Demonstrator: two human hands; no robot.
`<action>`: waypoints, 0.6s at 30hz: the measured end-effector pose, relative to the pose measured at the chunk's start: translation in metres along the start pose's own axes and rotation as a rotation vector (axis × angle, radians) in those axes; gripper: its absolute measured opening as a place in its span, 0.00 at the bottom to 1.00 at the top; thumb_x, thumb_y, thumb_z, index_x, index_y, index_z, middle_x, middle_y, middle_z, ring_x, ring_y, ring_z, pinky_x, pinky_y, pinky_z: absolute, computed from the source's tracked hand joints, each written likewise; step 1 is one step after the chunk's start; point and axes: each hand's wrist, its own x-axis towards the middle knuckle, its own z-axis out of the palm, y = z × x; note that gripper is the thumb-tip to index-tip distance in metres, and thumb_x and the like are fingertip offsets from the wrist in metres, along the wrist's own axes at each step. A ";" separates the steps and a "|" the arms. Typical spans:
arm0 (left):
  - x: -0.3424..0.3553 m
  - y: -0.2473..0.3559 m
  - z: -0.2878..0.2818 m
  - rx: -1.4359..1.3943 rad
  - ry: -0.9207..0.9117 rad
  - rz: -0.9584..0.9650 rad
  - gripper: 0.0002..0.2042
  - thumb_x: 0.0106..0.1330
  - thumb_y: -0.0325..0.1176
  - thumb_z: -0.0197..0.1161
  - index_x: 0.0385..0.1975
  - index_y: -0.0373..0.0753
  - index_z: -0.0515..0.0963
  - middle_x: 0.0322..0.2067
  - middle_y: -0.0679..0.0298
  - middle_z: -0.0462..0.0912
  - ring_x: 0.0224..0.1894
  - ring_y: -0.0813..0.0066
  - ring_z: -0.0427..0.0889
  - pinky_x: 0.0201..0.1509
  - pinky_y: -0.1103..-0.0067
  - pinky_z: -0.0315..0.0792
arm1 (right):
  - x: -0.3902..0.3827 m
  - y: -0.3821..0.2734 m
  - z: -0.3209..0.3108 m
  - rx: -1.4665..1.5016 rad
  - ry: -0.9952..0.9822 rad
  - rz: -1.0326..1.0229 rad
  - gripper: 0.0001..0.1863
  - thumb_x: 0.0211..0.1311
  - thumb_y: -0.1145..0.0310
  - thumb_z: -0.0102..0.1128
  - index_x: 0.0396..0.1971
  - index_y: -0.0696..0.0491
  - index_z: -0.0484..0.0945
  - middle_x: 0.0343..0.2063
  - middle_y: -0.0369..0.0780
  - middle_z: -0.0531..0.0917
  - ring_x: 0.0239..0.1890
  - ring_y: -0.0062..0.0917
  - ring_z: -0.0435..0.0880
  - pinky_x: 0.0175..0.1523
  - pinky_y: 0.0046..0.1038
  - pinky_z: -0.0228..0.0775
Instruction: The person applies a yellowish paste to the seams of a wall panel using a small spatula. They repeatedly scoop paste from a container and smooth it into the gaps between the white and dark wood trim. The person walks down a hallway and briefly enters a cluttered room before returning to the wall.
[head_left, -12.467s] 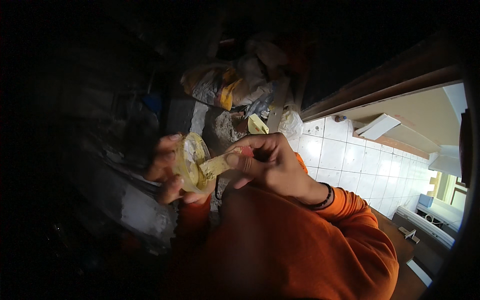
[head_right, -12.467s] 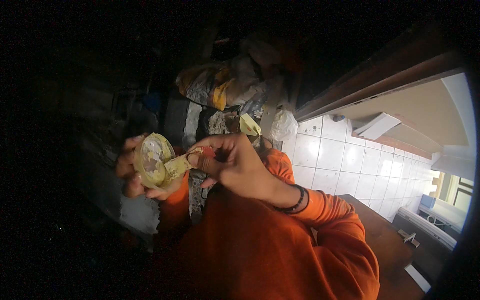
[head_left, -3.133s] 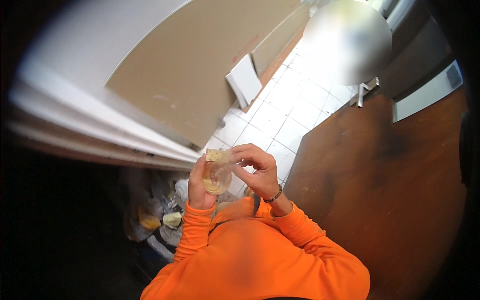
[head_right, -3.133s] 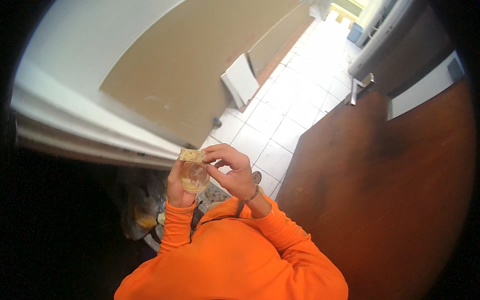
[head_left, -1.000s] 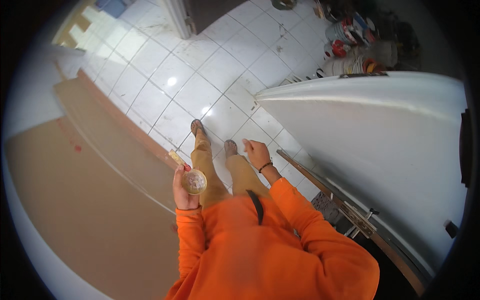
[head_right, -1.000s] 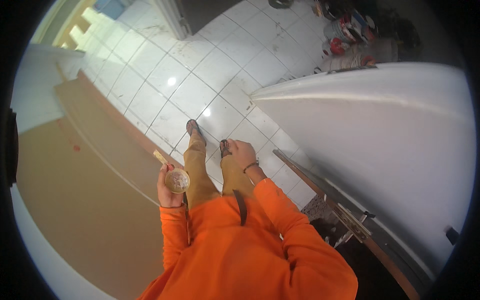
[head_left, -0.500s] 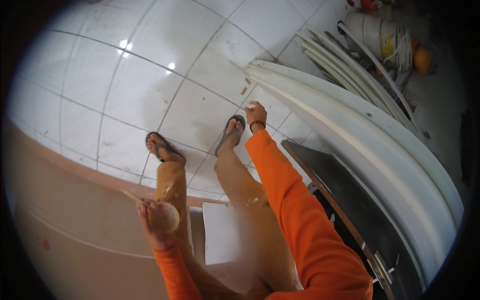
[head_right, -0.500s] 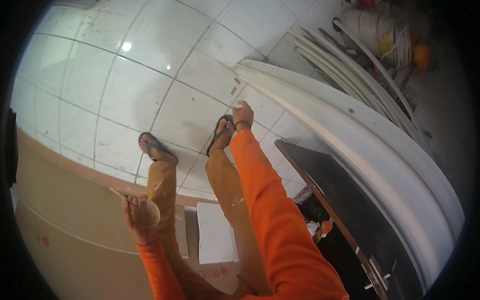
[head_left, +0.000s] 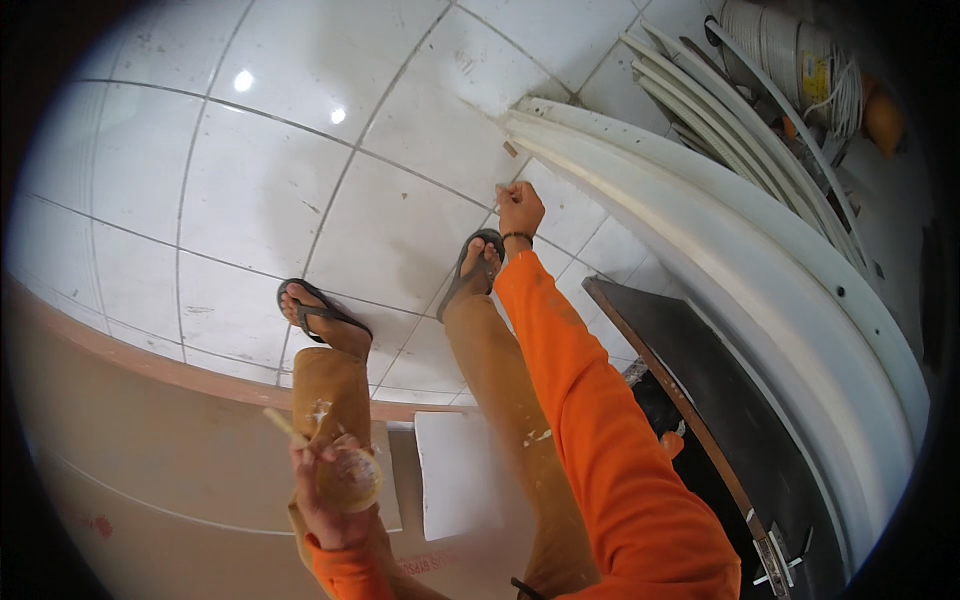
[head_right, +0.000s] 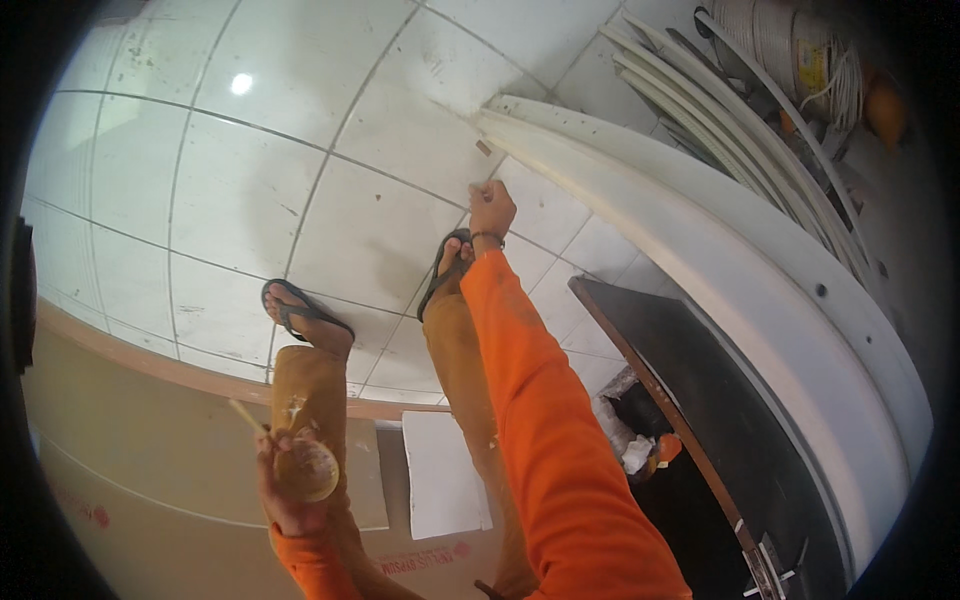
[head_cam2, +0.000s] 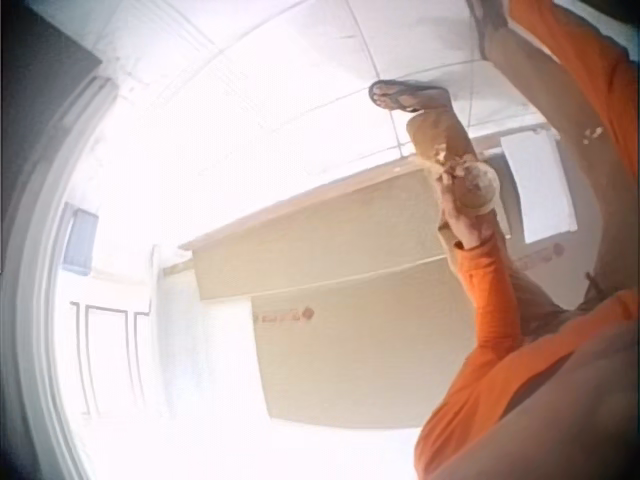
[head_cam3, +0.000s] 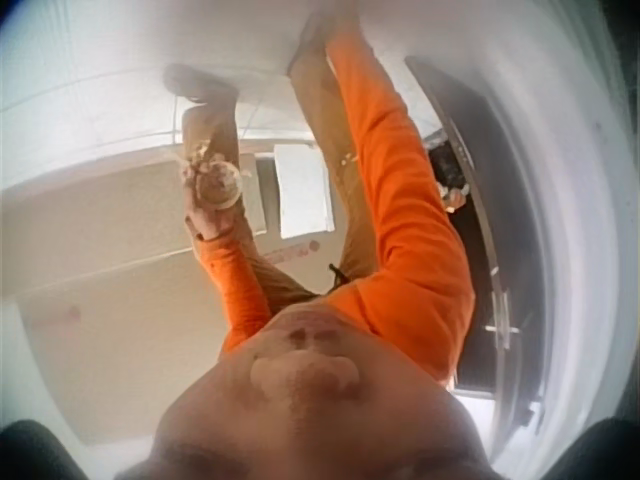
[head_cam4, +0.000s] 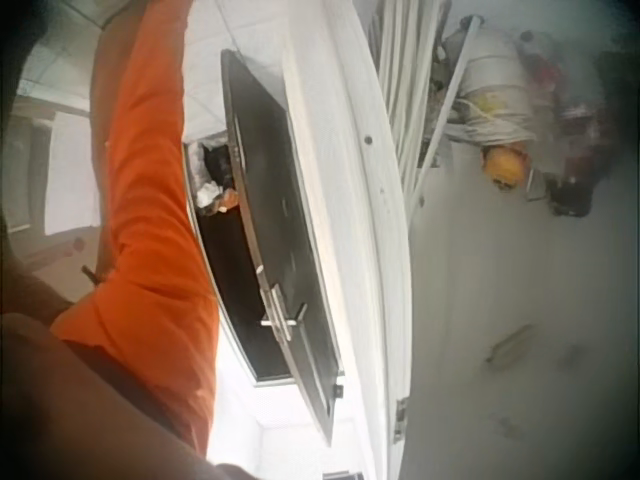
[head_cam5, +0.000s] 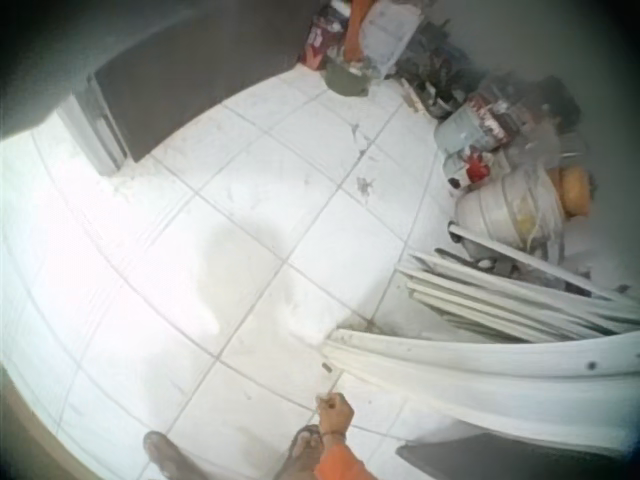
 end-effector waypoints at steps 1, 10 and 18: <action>-0.003 -0.002 0.002 -0.019 -0.042 -0.015 0.09 0.76 0.40 0.53 0.49 0.46 0.73 0.37 0.71 0.74 0.48 0.65 0.79 0.52 0.68 0.78 | -0.010 -0.010 -0.003 0.043 -0.030 0.023 0.09 0.54 0.73 0.71 0.32 0.58 0.79 0.24 0.42 0.85 0.22 0.26 0.82 0.29 0.28 0.74; -0.051 -0.013 0.011 -0.017 -0.176 0.046 0.02 0.73 0.33 0.57 0.39 0.43 0.74 0.31 0.66 0.77 0.45 0.63 0.81 0.51 0.66 0.77 | -0.166 -0.238 -0.144 0.706 -0.345 0.192 0.05 0.63 0.80 0.62 0.38 0.59 0.79 0.29 0.41 0.87 0.17 0.16 0.72 0.22 0.20 0.63; -0.288 0.079 0.088 0.124 -0.446 0.287 0.01 0.71 0.26 0.59 0.36 0.40 0.74 0.33 0.67 0.80 0.41 0.75 0.81 0.47 0.78 0.74 | -0.286 -0.454 -0.366 1.104 -0.651 -0.366 0.11 0.57 0.87 0.65 0.35 0.55 0.79 0.35 0.48 0.88 0.25 0.19 0.80 0.33 0.20 0.73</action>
